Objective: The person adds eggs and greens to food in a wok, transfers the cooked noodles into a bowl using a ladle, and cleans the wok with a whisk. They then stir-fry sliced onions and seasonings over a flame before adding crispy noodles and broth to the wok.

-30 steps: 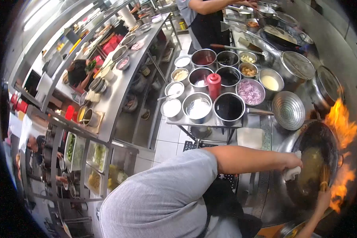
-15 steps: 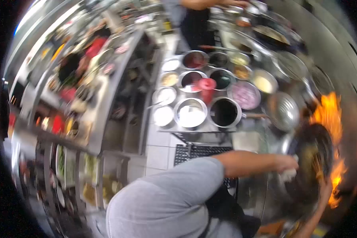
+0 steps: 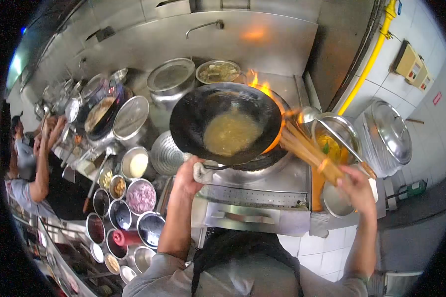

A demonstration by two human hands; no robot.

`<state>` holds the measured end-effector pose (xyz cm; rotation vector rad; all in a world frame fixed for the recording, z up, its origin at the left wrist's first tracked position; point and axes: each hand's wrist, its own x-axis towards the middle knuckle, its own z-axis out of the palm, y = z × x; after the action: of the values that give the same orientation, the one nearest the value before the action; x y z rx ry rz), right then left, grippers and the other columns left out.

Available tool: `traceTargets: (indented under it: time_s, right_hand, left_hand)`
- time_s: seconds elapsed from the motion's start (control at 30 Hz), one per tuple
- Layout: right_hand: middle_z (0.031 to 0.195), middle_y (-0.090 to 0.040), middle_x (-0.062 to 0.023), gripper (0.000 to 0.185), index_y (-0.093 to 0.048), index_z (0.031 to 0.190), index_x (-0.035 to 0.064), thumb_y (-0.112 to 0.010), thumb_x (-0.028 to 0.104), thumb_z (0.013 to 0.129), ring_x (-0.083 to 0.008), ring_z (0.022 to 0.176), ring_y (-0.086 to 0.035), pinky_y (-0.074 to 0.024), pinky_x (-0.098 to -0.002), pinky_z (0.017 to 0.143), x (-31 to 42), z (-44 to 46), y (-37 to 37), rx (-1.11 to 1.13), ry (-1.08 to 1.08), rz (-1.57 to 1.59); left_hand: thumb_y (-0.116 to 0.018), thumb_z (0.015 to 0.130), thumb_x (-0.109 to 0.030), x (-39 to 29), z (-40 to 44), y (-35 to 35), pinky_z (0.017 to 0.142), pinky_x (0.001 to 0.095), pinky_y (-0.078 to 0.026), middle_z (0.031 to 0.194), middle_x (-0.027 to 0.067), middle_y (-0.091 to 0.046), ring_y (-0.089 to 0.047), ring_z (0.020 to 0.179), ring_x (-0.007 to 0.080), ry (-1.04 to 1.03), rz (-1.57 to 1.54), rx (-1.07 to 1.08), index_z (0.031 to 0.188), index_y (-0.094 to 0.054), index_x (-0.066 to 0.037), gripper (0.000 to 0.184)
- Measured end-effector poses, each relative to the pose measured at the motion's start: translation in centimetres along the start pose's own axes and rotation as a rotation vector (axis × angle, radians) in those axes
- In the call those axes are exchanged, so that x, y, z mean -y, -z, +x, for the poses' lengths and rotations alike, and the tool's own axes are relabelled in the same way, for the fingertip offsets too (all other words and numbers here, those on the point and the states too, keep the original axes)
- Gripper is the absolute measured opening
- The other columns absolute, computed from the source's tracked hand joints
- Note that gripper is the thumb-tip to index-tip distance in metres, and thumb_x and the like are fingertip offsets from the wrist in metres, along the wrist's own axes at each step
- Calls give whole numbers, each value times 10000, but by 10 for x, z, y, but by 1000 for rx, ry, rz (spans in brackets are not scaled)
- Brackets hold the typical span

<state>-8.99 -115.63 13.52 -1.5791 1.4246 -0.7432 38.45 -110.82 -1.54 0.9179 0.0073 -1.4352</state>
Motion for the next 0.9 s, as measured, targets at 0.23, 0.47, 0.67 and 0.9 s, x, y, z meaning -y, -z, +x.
traceTargets:
  time_s: [0.23, 0.47, 0.67, 0.9]
  right_hand:
    - [742, -662, -67, 373, -622, 1227, -14, -713, 118, 892, -113, 538, -591, -509, -272, 457, -99, -47, -66, -101, -221, 73]
    - [691, -662, -97, 406, -620, 1193, -33, -748, 164, 862, -147, 498, -609, -477, -294, 420, -192, -58, -118, -199, -313, 62]
    - [693, -669, -104, 431, -614, 1211, -62, -747, 132, 849, -141, 502, -601, -474, -299, 432, -266, -61, -130, -220, -153, -171]
    - [728, -689, -114, 449, -676, 1139, -54, -790, 216, 799, -144, 646, -656, -530, -304, 603, -203, -58, -134, -265, -261, -251]
  left_hand:
    - [-524, 924, -142, -91, 26, -2, 742, 445, -568, 954, 132, -638, -654, 839, 266, -237, 79, 29, 1020, -584, 1, 183]
    - [-545, 846, -55, -177, 82, -21, 601, 453, -567, 862, 135, -614, -651, 710, 287, -572, 67, -62, 1047, -565, 8, 212]
    - [-581, 810, -32, -261, 155, -49, 512, 456, -547, 864, 185, -618, -668, 664, 308, -728, 260, -248, 1048, -529, 90, 273]
    - [-664, 767, -51, -309, 206, -83, 541, 460, -547, 951, 238, -634, -680, 717, 323, -776, 280, -486, 1116, -531, 126, 414]
